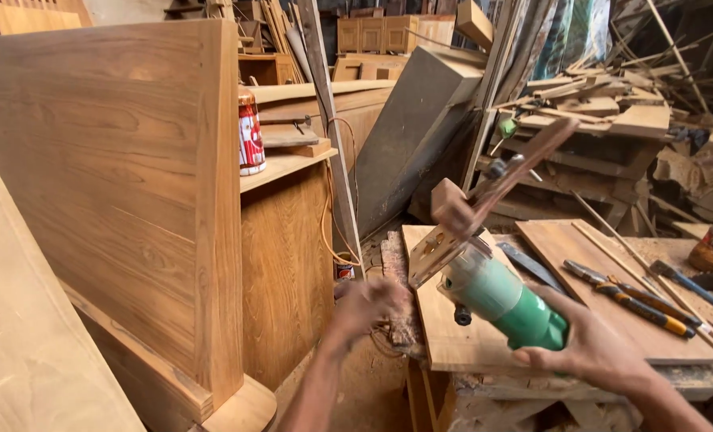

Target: Adjusting and using a wood router and measuring tools to prepare furniture components.

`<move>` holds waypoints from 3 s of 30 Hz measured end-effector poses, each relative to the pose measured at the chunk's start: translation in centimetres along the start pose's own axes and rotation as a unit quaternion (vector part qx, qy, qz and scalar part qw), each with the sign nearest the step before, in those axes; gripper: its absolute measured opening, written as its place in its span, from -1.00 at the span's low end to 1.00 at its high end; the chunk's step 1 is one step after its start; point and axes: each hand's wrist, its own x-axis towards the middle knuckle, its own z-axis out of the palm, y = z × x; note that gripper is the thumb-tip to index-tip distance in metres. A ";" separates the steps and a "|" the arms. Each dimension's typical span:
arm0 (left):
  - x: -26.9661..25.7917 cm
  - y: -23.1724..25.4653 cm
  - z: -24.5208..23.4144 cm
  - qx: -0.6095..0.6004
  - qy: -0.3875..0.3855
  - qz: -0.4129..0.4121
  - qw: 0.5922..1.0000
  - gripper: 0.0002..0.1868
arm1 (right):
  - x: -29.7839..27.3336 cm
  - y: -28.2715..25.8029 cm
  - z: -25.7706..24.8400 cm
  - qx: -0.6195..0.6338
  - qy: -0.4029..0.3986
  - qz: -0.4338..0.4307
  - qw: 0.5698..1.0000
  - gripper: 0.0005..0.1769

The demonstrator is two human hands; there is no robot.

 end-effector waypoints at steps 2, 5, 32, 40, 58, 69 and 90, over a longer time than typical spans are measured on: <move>0.7 1.9 -1.6 -0.095 0.134 0.026 0.986 -0.71 | 1.0 0.9 -0.8 -0.078 0.010 0.003 0.997 0.35; 1.6 6.0 -1.3 -0.136 0.068 0.040 0.988 -0.25 | 2.6 2.2 -1.4 -0.163 0.042 -0.153 0.974 0.14; 13.0 -0.9 -1.7 -0.140 0.022 -0.026 0.990 -0.73 | 10.4 -2.6 3.7 0.032 0.066 -0.305 0.950 -0.50; 12.6 0.4 -0.9 -0.104 0.044 -0.047 0.992 -0.73 | 11.0 -3.0 5.0 0.100 0.048 -0.301 0.947 -0.61; 14.1 -0.8 -1.8 -0.115 0.052 -0.051 0.991 -0.75 | 10.4 -3.4 4.8 0.107 0.024 -0.316 0.942 -0.61; 12.3 1.0 -0.6 -0.116 0.075 -0.051 0.989 -0.73 | 9.3 -3.8 4.3 0.007 0.067 -0.283 0.957 -0.73; 9.8 4.2 0.8 0.030 0.078 -0.056 0.995 -0.62 | 9.4 -5.2 4.5 -0.008 0.046 -0.224 0.973 -0.68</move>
